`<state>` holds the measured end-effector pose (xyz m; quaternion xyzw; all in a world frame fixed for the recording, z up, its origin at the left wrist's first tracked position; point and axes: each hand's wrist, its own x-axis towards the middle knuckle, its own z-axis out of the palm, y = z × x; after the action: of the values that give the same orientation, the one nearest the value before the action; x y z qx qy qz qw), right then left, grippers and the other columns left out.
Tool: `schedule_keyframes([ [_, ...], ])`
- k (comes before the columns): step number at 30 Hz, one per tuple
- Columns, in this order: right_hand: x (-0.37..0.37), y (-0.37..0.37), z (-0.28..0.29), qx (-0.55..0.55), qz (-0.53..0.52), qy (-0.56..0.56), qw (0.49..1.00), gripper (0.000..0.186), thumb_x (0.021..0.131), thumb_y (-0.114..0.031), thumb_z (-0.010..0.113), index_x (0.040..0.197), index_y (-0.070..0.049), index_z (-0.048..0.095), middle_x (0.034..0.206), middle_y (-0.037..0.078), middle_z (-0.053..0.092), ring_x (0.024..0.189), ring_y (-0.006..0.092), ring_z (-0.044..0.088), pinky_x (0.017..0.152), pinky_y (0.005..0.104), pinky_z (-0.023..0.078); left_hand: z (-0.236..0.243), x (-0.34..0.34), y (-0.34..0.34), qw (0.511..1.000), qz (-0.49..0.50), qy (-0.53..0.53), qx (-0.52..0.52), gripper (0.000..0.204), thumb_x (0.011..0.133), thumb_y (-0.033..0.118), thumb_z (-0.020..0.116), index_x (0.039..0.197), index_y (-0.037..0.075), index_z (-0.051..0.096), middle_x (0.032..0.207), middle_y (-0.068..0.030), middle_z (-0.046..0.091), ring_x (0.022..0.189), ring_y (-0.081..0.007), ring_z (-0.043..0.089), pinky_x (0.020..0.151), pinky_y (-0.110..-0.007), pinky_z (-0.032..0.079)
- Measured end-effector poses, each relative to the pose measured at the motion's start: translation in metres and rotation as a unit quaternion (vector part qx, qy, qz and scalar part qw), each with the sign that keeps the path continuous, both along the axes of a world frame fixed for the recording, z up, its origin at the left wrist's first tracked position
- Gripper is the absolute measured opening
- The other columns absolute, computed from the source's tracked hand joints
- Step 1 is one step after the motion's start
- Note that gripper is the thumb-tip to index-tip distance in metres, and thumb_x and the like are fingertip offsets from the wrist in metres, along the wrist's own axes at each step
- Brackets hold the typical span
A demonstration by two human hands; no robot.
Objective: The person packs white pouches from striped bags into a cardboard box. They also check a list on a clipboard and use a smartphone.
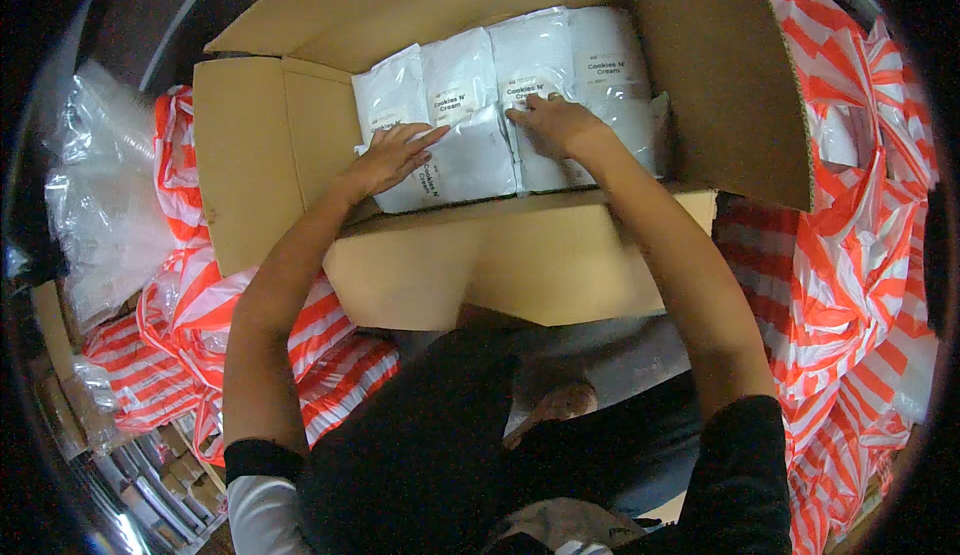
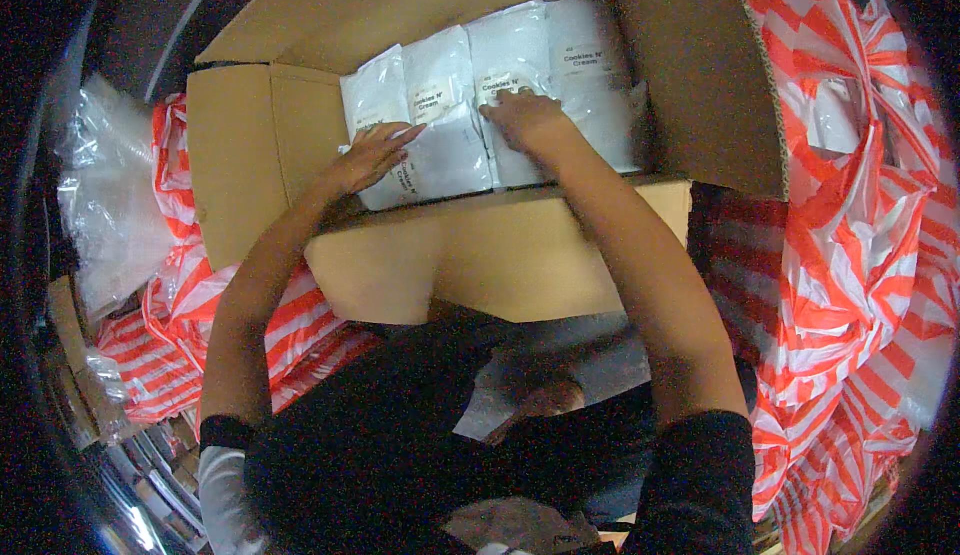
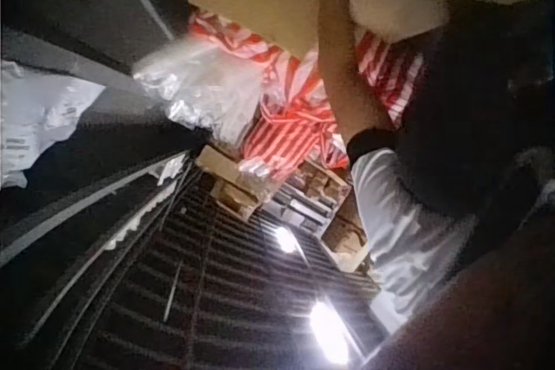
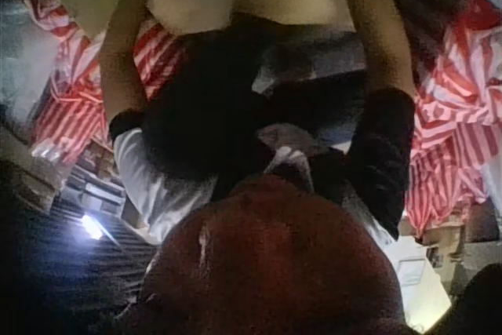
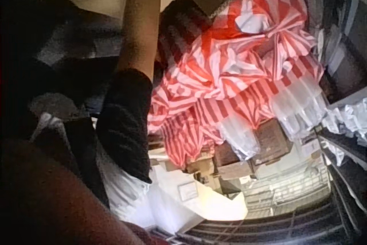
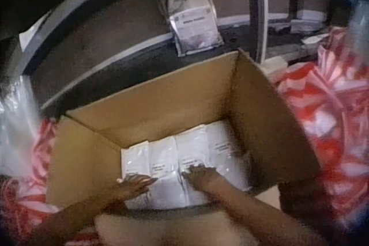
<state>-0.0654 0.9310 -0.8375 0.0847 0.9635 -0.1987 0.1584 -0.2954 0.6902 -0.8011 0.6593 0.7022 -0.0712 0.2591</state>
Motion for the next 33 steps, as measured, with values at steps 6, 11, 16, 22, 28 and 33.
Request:
schedule_keyframes([
  [6,-0.003,-0.008,0.002,-0.027,-0.062,0.018,0.998,0.063,0.087,-0.012,0.061,0.149,-0.023,0.048,0.138,0.013,0.055,0.123,0.0352,0.058,0.098,0.0464,0.054,-0.005,-0.014,0.022,0.993,0.006,0.0,0.12,0.059,0.104,0.036,0.048,0.158,0.019,0.033,0.158,-0.0124,0.037,0.145,-0.0323,0.035,0.116,-0.057,0.024],
  [11,0.002,0.012,0.014,-0.115,-0.057,-0.015,0.992,0.059,0.091,-0.014,0.057,0.149,-0.021,0.049,0.139,0.018,0.057,0.125,0.0351,0.059,0.105,0.0462,0.048,-0.03,0.039,0.045,0.982,-0.107,-0.005,0.158,0.067,0.097,0.032,0.06,0.158,0.02,0.034,0.165,-0.0118,0.027,0.149,-0.0328,0.031,0.119,-0.057,0.022],
  [16,0.041,0.008,0.026,-0.239,-0.161,0.091,0.953,0.066,0.093,-0.019,0.059,0.154,-0.007,0.038,0.155,0.02,0.043,0.144,0.0389,0.04,0.121,0.0416,0.029,-0.025,0.043,0.058,0.983,-0.104,0.005,0.149,0.067,0.097,0.038,0.06,0.158,0.025,0.033,0.164,-0.0088,0.03,0.149,-0.0295,0.031,0.119,-0.055,0.021],
  [22,0.179,-0.045,0.173,-0.206,-0.149,0.26,0.932,0.045,0.097,-0.023,0.062,0.136,-0.001,0.054,0.143,0.021,0.055,0.137,0.0401,0.048,0.113,0.054,0.038,-0.015,0.041,0.054,0.989,-0.099,0.007,0.106,0.066,0.098,0.04,0.06,0.157,0.023,0.035,0.162,-0.0108,0.034,0.147,-0.0329,0.032,0.118,-0.054,0.021],
  [28,0.318,-0.022,0.218,0.023,-0.473,0.497,0.727,0.016,0.088,-0.001,0.068,0.104,0.001,0.068,0.106,0.013,0.073,0.099,0.0255,0.068,0.093,0.0363,0.051,0.062,0.038,0.116,0.963,-0.036,-0.005,0.267,0.033,0.102,0.03,0.055,0.125,0.011,0.068,0.147,-0.0093,0.055,0.132,-0.0293,0.05,0.116,-0.051,0.026],
  [33,0.357,0.04,0.223,0.122,-0.535,0.534,0.643,0.026,0.092,-0.008,0.068,0.117,-0.001,0.066,0.121,0.013,0.067,0.118,0.0274,0.061,0.107,0.0391,0.043,0.219,0.116,0.237,0.87,-0.099,-0.035,0.481,0.036,0.103,0.029,0.049,0.124,0.007,0.069,0.137,-0.0108,0.063,0.126,-0.0289,0.056,0.111,-0.044,0.036],
])
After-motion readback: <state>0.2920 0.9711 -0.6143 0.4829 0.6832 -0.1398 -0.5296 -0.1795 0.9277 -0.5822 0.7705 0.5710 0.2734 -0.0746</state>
